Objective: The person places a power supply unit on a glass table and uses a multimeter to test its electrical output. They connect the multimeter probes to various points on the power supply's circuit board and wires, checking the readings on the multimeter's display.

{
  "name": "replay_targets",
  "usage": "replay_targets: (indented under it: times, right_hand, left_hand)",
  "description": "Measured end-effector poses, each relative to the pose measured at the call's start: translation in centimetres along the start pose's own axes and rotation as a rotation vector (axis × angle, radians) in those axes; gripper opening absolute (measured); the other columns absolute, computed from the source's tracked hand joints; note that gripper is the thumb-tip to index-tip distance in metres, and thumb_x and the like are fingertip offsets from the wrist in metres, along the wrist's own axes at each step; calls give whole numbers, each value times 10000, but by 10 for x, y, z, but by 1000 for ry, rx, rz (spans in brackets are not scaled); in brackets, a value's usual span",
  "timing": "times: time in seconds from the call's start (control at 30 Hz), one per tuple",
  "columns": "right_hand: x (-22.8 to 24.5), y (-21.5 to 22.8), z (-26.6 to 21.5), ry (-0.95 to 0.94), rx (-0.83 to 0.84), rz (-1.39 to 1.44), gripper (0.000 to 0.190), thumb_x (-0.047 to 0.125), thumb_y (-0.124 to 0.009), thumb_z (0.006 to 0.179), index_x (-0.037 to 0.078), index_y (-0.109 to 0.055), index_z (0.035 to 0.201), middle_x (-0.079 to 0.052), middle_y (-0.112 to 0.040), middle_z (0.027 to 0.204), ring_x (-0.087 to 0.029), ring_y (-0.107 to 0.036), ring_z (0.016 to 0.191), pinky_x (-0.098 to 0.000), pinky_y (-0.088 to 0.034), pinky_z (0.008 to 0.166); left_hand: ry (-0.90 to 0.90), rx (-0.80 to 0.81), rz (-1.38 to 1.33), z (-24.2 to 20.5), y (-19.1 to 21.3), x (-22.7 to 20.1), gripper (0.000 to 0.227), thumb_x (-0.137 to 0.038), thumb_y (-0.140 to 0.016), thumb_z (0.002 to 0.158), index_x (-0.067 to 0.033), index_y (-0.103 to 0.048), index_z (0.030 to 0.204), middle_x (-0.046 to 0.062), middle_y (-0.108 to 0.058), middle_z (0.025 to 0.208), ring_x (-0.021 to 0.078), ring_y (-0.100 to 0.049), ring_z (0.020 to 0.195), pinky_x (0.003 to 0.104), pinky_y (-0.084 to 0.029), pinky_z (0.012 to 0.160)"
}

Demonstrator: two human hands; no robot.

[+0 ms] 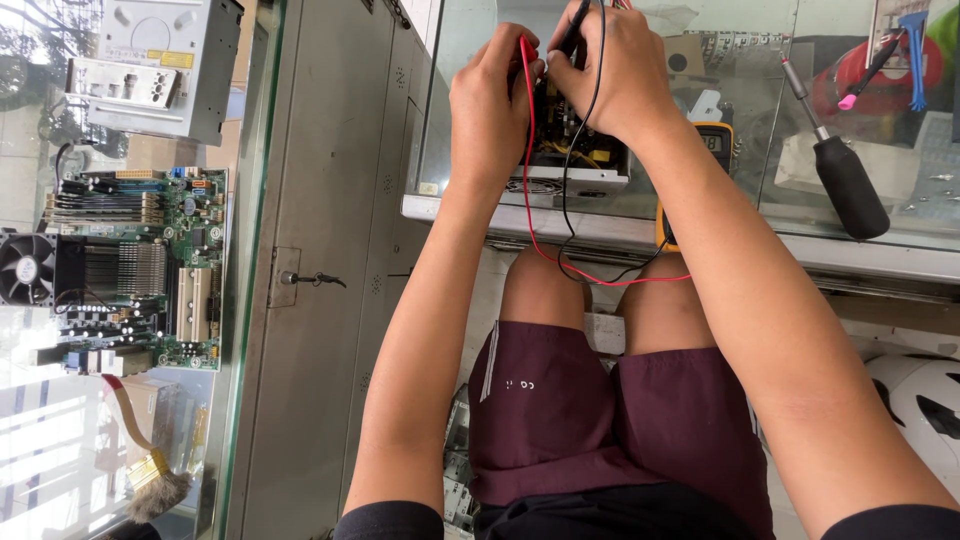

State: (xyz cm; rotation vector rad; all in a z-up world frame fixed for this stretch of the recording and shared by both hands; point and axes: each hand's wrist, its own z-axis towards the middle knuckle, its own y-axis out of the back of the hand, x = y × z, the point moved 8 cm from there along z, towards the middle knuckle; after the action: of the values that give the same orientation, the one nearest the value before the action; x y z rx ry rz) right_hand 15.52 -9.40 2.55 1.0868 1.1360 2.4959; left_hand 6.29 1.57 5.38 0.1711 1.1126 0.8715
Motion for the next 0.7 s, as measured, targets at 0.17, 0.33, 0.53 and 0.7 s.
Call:
replay_targets:
  times: [0.17, 0.33, 0.53, 0.7]
  right_hand:
    - [0, -3, -1, 26, 24, 23, 30, 132, -676, 890, 151, -685, 910, 11, -654, 734, -229, -612, 678, -408, -443, 502]
    - [1, -5, -1, 19, 51, 20, 40, 175, -657, 889, 160, -690, 907, 20, -653, 716, -253, -594, 717, -436, -464, 564]
    - [2, -4, 0, 12, 56, 11, 58, 180, -653, 872, 166, -694, 909, 26, -685, 746, -267, -621, 769, -448, -466, 541]
    - [3, -5, 0, 15, 59, 0, 71, 178, -639, 876, 159, -682, 929, 21, -716, 792, -285, -632, 747, -458, -476, 554]
  left_hand:
    - [-10, 37, 18, 1, -4, 2, 115, -40, -578, 956, -143, -538, 988, 16, -596, 767, 180, -440, 632, 300, -383, 587]
    - [-21, 33, 15, 1, -4, 1, 112, -47, -593, 960, -140, -539, 991, 15, -593, 767, 171, -442, 625, 293, -383, 581]
    - [-13, 30, 7, 1, -3, 2, 113, -47, -594, 944, -139, -544, 988, 10, -599, 767, 171, -452, 635, 290, -395, 589]
    - [-17, 30, 17, 2, -4, 2, 107, -66, -587, 929, -146, -538, 983, 10, -602, 772, 189, -447, 638, 301, -404, 601]
